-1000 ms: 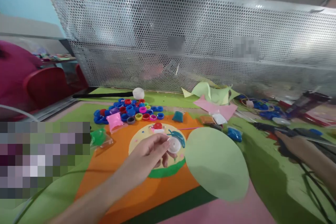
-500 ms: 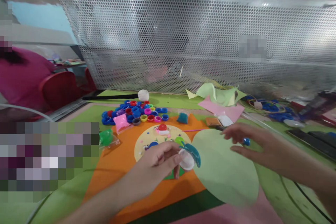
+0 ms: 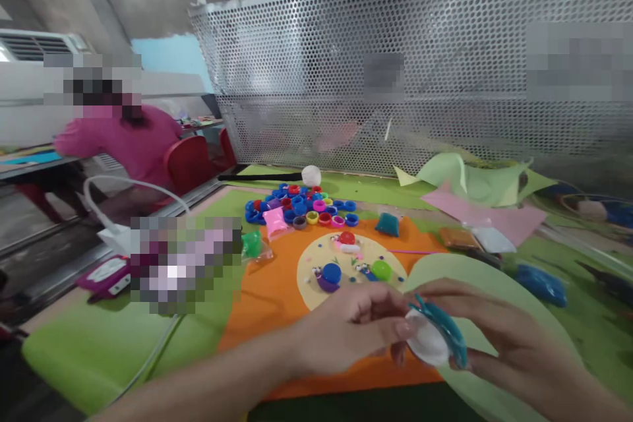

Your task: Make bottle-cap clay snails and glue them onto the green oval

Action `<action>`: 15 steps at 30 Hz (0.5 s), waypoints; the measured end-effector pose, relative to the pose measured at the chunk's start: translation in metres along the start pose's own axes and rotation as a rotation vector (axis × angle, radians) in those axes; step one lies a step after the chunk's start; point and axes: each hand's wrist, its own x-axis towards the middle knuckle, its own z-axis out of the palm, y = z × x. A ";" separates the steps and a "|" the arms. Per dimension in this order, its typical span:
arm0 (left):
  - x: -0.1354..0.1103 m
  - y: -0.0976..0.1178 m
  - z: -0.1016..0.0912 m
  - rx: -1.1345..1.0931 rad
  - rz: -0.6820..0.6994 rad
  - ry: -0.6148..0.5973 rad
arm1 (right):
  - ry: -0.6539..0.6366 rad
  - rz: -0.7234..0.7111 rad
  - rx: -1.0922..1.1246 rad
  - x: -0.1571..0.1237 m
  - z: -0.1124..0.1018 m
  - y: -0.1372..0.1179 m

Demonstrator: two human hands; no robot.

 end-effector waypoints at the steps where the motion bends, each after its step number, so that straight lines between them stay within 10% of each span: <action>1: 0.001 -0.002 0.001 0.010 0.001 -0.002 | 0.008 0.010 0.015 0.000 0.000 -0.001; 9: -0.002 -0.007 0.001 0.184 0.100 -0.027 | 0.052 0.145 0.152 -0.007 -0.007 -0.006; 15: -0.005 -0.017 0.001 0.908 0.177 -0.038 | 0.309 0.215 0.281 -0.007 -0.040 0.015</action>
